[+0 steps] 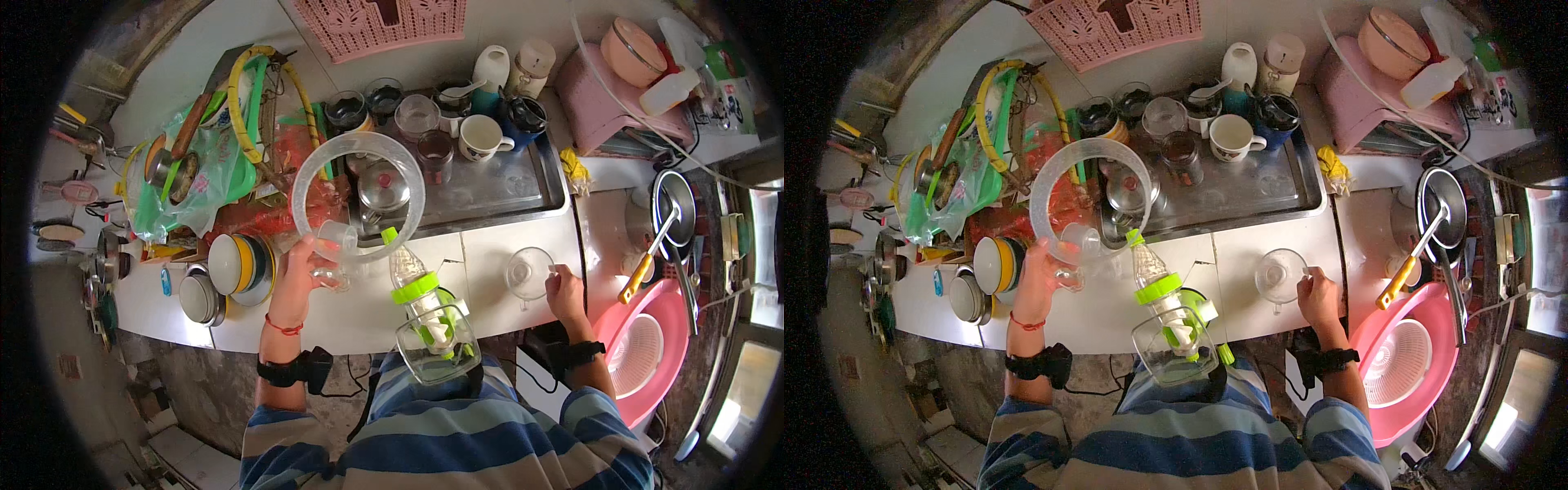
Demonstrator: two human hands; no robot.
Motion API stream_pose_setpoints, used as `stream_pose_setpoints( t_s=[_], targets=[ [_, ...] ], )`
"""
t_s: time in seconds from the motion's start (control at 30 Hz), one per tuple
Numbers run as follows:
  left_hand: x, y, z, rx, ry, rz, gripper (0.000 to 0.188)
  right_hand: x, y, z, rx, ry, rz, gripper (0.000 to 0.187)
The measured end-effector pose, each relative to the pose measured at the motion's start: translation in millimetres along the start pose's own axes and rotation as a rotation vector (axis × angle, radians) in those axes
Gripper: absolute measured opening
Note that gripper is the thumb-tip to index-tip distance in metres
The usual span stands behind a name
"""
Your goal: The person assembles a manual juicer by hand, washes various parts and a glass in a sink, and then organizes mugs and containers on a kitchen countertop.
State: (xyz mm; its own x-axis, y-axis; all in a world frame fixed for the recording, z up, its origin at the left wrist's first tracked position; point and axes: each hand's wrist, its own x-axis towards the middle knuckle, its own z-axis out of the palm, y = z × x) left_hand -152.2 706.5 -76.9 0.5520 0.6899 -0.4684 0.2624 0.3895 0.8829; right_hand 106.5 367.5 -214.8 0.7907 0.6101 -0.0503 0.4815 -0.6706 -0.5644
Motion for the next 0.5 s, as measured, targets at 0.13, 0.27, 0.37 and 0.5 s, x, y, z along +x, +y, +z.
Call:
stream_pose_setpoints(
  t_s=[0.13, 0.27, 0.37, 0.5],
  targets=[
    [1, -5, 2, 0.027, -0.006, 0.022, 0.049, 0, 2, 3, 0.038, -0.009, 0.008, 0.017],
    [-3, -16, -5, -0.034, -0.013, 0.012, 0.049, 6, 9, -1, -0.022, -0.091, 0.016, 0.017],
    [-13, -18, -6, -0.075, 0.031, -0.003, 0.046, 31, -26, -32, -0.319, -0.209, 0.115, 0.034],
    [-20, -17, 3, -0.076, 0.038, 0.033, 0.046, 107, -64, -40, -0.039, 0.122, -0.059, 0.061]
  ],
)
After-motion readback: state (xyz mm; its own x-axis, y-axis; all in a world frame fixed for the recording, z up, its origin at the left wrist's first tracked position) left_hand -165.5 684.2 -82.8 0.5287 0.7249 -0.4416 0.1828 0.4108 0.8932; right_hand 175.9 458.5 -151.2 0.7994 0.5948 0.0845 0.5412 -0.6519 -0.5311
